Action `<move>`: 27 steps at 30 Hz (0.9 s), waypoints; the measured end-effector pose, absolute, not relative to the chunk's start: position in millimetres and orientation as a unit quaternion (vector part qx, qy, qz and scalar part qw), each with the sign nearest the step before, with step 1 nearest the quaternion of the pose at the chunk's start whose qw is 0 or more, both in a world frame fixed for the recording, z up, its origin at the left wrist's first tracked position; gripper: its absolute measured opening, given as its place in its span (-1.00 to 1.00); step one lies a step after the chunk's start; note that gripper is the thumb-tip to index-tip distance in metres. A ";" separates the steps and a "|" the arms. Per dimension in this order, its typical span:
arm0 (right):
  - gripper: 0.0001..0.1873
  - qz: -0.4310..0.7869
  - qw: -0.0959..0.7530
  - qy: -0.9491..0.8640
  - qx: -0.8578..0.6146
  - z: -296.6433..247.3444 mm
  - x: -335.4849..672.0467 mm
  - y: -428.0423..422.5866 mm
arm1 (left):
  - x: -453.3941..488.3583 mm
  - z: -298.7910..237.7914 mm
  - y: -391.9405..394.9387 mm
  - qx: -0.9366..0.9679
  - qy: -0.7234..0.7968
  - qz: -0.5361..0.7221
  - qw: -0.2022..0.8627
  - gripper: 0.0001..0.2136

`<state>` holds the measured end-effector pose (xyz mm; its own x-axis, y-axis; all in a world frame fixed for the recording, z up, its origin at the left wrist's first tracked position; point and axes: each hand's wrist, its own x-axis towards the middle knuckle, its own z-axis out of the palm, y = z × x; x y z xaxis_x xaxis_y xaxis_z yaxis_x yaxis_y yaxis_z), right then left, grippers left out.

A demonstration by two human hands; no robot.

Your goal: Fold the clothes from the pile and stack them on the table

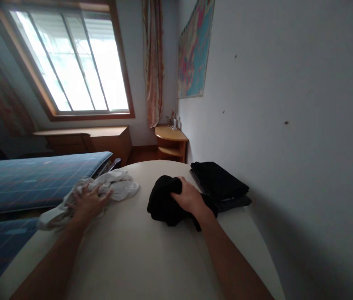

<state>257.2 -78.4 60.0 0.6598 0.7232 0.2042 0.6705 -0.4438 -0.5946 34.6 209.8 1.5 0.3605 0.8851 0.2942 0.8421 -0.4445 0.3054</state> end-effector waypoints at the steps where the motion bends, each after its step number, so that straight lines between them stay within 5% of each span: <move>1: -0.50 0.049 0.327 -0.422 -0.844 58.9 255.4 -78.0 | 34.2 0.9 209.3 0.819 0.533 0.204 0.061 -0.34; 4: -0.48 0.059 0.316 -0.441 -0.838 56.7 251.3 -77.3 | 33.0 1.6 208.9 0.821 0.535 0.194 0.055 -0.24; 12: -0.50 0.058 0.322 -0.453 -0.829 51.1 255.0 -76.8 | 28.6 20.4 209.0 0.804 0.551 0.215 0.055 -0.46; 22: -0.51 0.070 0.332 -0.456 -0.823 54.0 255.0 -76.6 | 16.3 99.1 167.9 0.700 0.400 0.591 -0.006 -0.51; 27: -0.53 0.074 0.333 -0.456 -0.822 55.1 254.1 -76.8 | 13.6 113.8 156.9 0.678 0.343 0.648 -0.051 -0.59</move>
